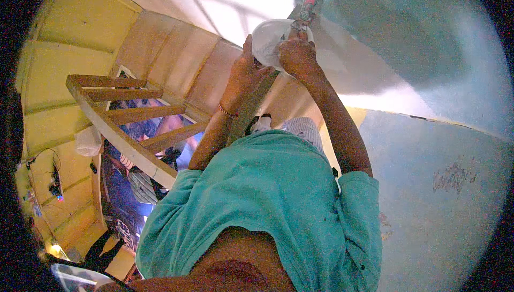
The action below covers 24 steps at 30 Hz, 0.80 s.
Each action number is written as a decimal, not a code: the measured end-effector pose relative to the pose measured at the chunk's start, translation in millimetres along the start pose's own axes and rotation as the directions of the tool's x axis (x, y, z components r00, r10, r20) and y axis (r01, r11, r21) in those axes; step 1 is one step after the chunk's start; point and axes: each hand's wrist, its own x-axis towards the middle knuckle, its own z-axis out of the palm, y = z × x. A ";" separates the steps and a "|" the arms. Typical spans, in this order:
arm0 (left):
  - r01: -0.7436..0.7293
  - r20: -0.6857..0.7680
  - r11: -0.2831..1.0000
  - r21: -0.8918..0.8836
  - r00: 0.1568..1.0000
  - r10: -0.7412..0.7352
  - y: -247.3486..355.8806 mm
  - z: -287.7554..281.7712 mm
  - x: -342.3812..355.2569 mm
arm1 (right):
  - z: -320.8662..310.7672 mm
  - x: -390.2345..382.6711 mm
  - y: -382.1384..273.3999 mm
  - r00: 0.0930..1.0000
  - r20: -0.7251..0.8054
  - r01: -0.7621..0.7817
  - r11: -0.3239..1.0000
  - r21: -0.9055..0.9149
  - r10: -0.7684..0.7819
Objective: The person scrapes putty from a container with a putty knife and applies it to a corner of a wall.
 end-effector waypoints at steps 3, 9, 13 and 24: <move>0.082 0.026 0.996 0.041 0.996 -0.083 0.2 -0.4 -1.1 | -6.5 -0.3 -2.5 0.998 -0.009 -0.057 0.998 0.020 0.057; 0.113 0.057 0.993 -0.018 0.992 -0.111 5.6 -1.9 0.4 | 8.4 9.6 -3.6 1.000 -0.014 -0.018 1.000 0.003 0.018; 0.115 0.057 0.993 0.035 0.991 -0.117 2.0 -2.6 -0.4 | -0.6 7.6 -7.7 1.000 0.030 0.004 1.000 0.020 -0.005; 0.131 0.083 0.991 0.028 0.988 -0.133 4.7 -3.0 1.8 | 6.3 15.4 -9.8 1.000 -0.011 0.017 0.999 -0.034 -0.017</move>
